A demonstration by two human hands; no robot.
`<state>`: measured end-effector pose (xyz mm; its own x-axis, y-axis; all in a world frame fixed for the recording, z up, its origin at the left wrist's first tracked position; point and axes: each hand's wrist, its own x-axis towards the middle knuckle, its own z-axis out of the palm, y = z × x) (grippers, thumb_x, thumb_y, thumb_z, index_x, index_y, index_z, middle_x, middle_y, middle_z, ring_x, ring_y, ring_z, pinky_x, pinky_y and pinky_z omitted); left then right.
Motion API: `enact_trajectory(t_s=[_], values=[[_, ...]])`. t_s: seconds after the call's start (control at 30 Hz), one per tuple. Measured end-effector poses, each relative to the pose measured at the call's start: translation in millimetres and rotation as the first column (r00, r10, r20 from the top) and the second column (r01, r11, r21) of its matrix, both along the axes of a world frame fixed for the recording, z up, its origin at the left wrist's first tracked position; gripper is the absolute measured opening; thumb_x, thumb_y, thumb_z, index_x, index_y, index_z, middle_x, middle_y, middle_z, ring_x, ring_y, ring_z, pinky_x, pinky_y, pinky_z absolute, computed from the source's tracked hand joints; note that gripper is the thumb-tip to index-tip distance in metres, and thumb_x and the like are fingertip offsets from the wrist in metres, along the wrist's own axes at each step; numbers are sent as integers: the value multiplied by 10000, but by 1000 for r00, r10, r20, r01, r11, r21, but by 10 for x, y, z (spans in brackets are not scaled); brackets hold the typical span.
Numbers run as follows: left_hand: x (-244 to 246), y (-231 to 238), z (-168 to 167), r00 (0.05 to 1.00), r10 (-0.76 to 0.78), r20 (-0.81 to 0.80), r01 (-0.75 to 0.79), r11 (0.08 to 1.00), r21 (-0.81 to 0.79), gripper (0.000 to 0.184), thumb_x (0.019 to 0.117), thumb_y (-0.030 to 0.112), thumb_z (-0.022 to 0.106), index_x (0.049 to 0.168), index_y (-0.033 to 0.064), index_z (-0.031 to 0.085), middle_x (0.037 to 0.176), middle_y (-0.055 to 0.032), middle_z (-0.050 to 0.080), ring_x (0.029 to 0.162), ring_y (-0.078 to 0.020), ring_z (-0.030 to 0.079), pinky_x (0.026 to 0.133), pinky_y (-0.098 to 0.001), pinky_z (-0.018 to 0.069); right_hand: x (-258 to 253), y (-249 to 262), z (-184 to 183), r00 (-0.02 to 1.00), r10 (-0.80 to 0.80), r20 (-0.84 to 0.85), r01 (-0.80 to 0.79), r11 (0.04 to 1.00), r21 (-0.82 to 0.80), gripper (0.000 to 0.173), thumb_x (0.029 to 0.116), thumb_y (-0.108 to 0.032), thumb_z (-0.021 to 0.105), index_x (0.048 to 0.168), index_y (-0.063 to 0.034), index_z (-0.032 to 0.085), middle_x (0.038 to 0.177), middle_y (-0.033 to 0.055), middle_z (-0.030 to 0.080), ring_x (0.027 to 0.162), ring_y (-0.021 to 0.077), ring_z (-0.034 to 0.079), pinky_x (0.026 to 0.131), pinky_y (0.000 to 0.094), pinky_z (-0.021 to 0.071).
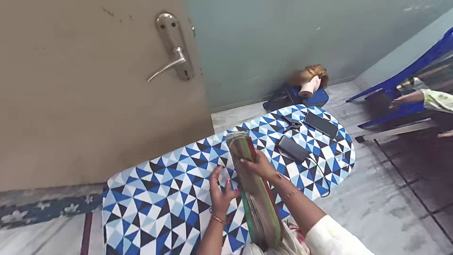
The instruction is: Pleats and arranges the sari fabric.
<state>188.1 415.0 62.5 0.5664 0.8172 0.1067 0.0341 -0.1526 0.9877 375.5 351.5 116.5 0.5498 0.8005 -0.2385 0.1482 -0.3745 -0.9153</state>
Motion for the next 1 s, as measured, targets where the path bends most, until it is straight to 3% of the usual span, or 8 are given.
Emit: enact_trajectory(t_s=[0.1, 0.2, 0.4, 0.57, 0.67, 0.77, 0.83, 1.0], values=[[-295, 52, 511, 962, -261, 81, 258, 965, 46, 1111, 840, 679, 650, 1471, -176, 323, 1501, -264, 472, 1400, -194, 483, 1119, -341, 442, -285, -641, 296, 985, 56, 160, -91, 971, 222, 328, 864, -88, 737, 1147, 62, 669, 1023, 46, 747, 962, -11, 684, 905, 202, 559], [-436, -169, 1108, 825, -563, -51, 565, 817, 114, 1318, 678, 834, 674, 1500, -139, 336, 1484, -217, 518, 1382, -140, 500, 1139, -324, 429, -552, -1217, 529, 956, 111, 272, -209, 908, 364, 229, 856, -68, 721, 1070, 5, 688, 987, -6, 746, 966, -64, 663, 883, 155, 549], [-427, -1351, 1385, 828, -535, 169, 525, 845, 102, 1299, 644, 468, 923, 1530, -150, 201, 1527, -230, 440, 1389, -80, 470, 1161, -245, 390, -963, -2188, 680, 894, 72, 442, -287, 850, 442, 212, 933, -214, 691, 998, -16, 655, 927, 100, 711, 965, 85, 683, 894, 213, 541], [-631, -2176, 1490, 904, -364, 225, 302, 915, 269, 1119, 725, 419, 892, 1585, 211, 207, 1475, 129, 497, 1328, 60, 475, 1107, -182, 425, -1157, -2940, 771, 925, 31, 378, -234, 831, 504, 219, 948, -212, 678, 1029, -9, 687, 986, 87, 732, 1031, 44, 670, 949, 188, 511], [-727, -2438, 1566, 865, -423, 271, 353, 895, 272, 1121, 707, 358, 922, 1581, 301, 224, 1343, 178, 573, 1207, 31, 578, 1026, -187, 504, -1209, -3266, 809, 933, 55, 355, -250, 808, 533, 260, 922, -218, 719, 1049, 7, 690, 986, 85, 736, 1008, 27, 670, 932, 181, 516], [-836, -2492, 1719, 765, -601, 233, 537, 794, 285, 898, 734, 266, 902, 1499, 181, 440, 1213, 110, 686, 1107, 12, 644, 973, -202, 547, -1198, -3461, 892, 893, 96, 441, -327, 810, 486, 271, 913, -223, 723, 1044, 13, 701, 962, 107, 746, 958, 92, 706, 882, 243, 561], [-907, -2436, 1825, 688, -710, 148, 633, 687, 356, 561, 803, 235, 862, 1284, 70, 625, 1167, 23, 712, 1097, -2, 650, 964, -204, 550, -1211, -3580, 961, 861, 160, 482, -390, 818, 424, 235, 878, -175, 731, 997, 23, 688, 899, 133, 727, 885, 142, 708, 821, 270, 565], [-984, -2345, 1922, 654, -756, 23, 660, 584, 473, 284, 843, 185, 790, 1066, 38, 695, 1005, -30, 705, 1002, 6, 638, 891, -144, 523, -1273, -3766, 1096, 916, 253, 311, -389, 753, 532, 425, 903, -275, 756, 1187, 30, 672, 1151, 74, 724, 1109, 25, 649, 979, 217, 529]])
